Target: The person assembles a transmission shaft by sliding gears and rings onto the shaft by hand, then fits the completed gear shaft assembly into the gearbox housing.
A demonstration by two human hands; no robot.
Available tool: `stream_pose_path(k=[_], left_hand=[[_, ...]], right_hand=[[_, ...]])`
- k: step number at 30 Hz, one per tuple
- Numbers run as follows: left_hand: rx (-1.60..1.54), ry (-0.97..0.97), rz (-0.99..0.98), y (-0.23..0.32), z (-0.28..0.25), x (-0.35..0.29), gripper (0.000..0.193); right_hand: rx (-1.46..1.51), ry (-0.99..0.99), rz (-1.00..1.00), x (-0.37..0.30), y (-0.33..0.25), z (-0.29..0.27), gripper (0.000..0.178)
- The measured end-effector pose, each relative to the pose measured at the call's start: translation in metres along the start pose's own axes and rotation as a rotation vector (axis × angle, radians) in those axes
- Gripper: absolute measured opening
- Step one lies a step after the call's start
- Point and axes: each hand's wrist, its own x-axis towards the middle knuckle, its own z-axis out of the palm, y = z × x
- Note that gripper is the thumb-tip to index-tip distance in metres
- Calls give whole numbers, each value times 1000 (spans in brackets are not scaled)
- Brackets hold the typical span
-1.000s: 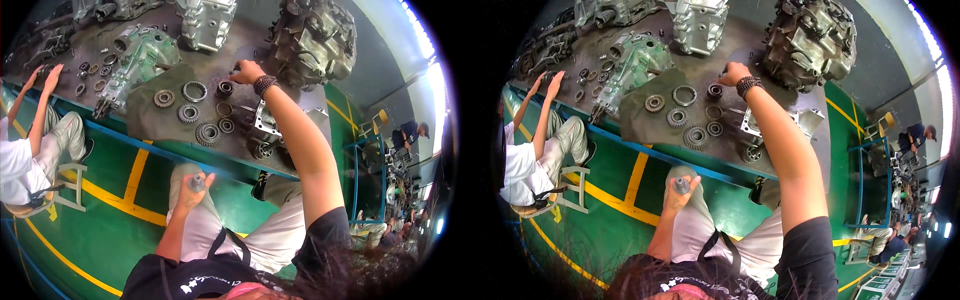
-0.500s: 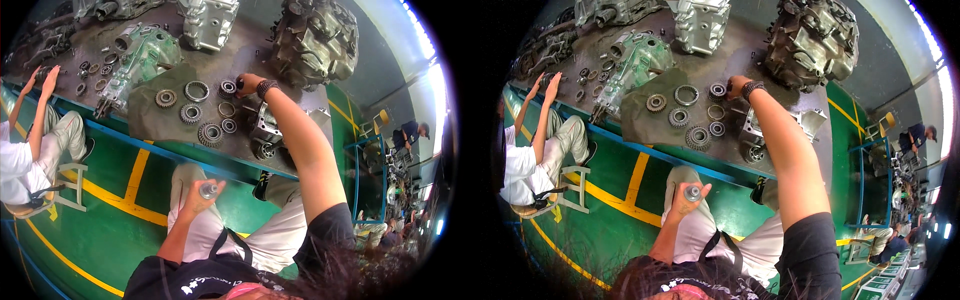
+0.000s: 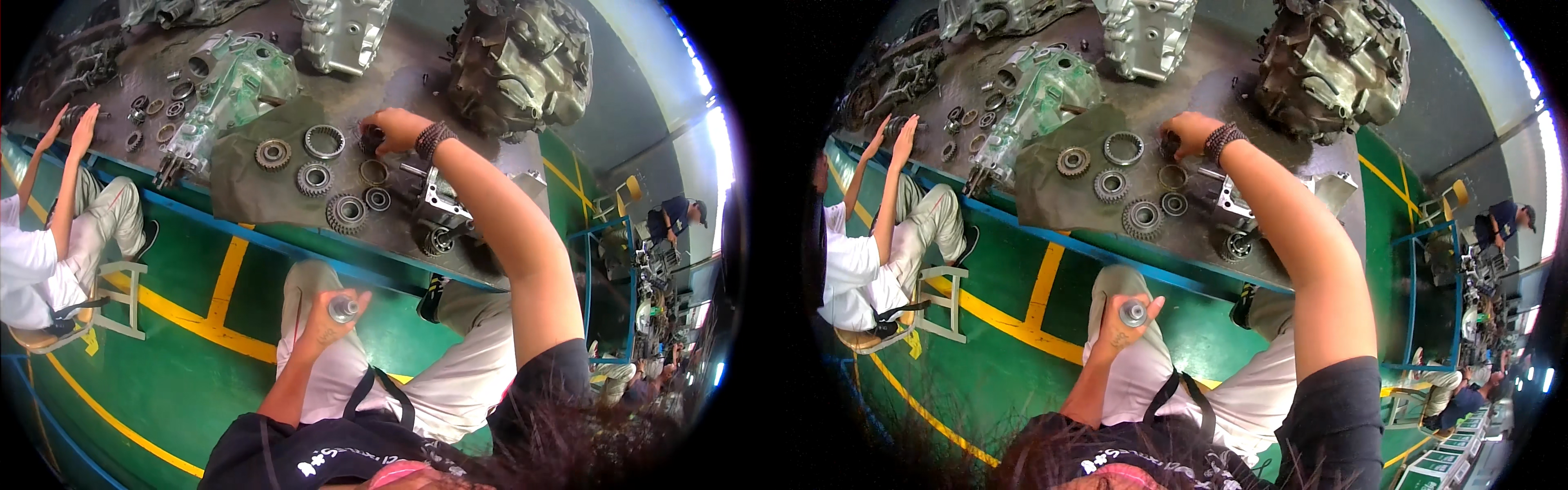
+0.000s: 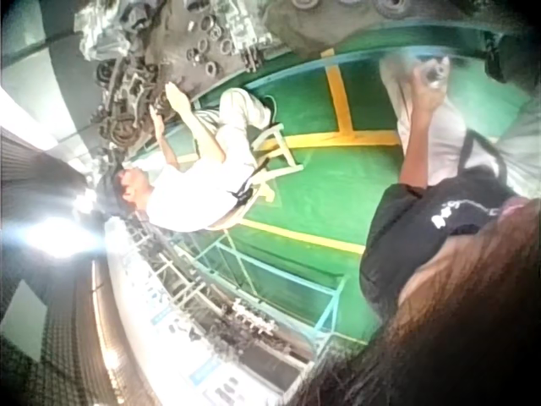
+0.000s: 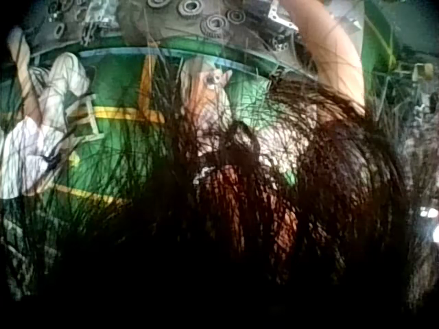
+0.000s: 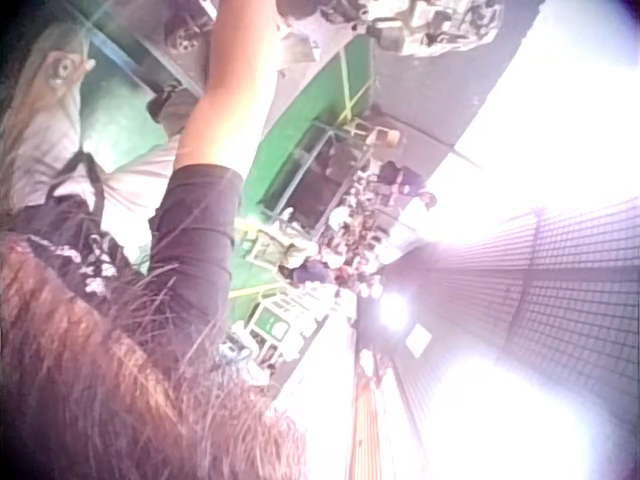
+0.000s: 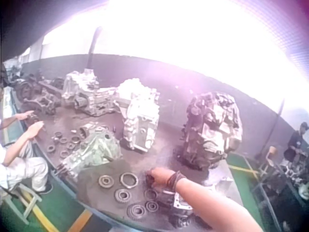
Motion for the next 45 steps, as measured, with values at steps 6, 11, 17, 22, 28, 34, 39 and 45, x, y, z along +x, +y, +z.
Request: stream_pose_path(k=[6, 11, 17, 22, 28, 34, 39, 45], left_hand=[[66, -16, -17, 5, -3, 0, 45], [69, -25, -17, 7, -5, 4, 45], [30, -2, -7, -4, -5, 2, 45], [22, 13, 1, -11, -12, 0, 45], [-24, 16, -25, -10, -13, 1, 45], [-17, 22, -26, -2, -16, -3, 40], [11, 24, -32, 2, -14, -7, 37], [49, 28, -130, -13, -6, -13, 43]], right_hand=[[59, 60, 85, -2, 18, -32, 64], [-167, -97, 389, 2, 33, -13, 54], [-75, -123, 364, 10, 46, -4, 72], [-28, -47, 319, 10, 21, -8, 88], [-190, 16, -20, 9, -2, 9, 64], [-97, 11, 15, -5, -12, -6, 62], [165, 36, -41, -28, -17, -44, 60], [576, -65, -150, -95, -76, -75, 58]])
